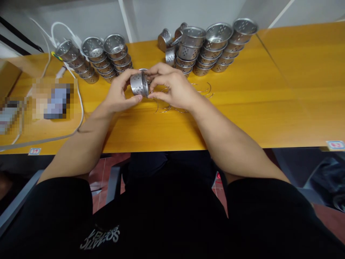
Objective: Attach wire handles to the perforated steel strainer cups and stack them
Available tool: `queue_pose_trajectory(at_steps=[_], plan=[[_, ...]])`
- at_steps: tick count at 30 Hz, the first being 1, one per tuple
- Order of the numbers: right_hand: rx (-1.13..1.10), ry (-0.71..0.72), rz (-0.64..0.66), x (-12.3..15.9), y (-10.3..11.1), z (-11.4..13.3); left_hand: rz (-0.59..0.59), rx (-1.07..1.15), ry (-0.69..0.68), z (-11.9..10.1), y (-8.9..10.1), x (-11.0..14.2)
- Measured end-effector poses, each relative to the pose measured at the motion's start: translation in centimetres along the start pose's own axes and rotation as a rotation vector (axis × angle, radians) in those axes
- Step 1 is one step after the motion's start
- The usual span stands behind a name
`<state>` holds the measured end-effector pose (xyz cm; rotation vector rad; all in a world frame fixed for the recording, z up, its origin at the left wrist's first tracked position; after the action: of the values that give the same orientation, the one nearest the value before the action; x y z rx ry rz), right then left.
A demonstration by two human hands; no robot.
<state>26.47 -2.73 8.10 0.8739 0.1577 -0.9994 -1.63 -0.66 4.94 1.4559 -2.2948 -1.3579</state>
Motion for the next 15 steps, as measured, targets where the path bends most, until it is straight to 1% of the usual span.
queue_pose_trajectory(at_steps=[4,8,9,11,13,14,15], plan=[[-0.064,0.012,-0.027,-0.1,-0.2,-0.3,-0.037,0.008,-0.043,0.3,0.2,-0.2],[-0.176,0.037,-0.015,-0.1,-0.1,-0.6,-0.070,0.013,-0.035,1.6,0.6,-0.3],[-0.208,0.039,-0.029,-0.2,0.0,-0.8,-0.102,0.007,-0.028,2.0,0.7,-0.4],[-0.207,0.028,-0.130,-0.1,0.6,-1.4,-0.219,-0.012,-0.024,3.0,1.1,-0.7],[-0.088,-0.010,-0.223,0.1,1.3,-2.6,-0.358,-0.032,-0.028,3.8,1.3,-1.1],[-0.007,-0.032,-0.232,0.2,1.6,-3.5,-0.411,-0.040,-0.029,4.2,1.3,-1.3],[0.068,-0.052,-0.206,0.3,1.7,-4.6,-0.433,-0.048,-0.029,4.5,1.2,-1.4]])
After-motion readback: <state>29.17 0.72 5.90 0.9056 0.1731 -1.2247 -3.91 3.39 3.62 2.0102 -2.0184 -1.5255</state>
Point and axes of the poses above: each hand's wrist, its own x-axis away from the middle knuckle, its own y-axis out of the back of the hand, z = x × y, the point moved 3 cm from there along -x, towards the middle knuckle, and after that the axes turned 2 degrees about y, right-handed, at the moved point
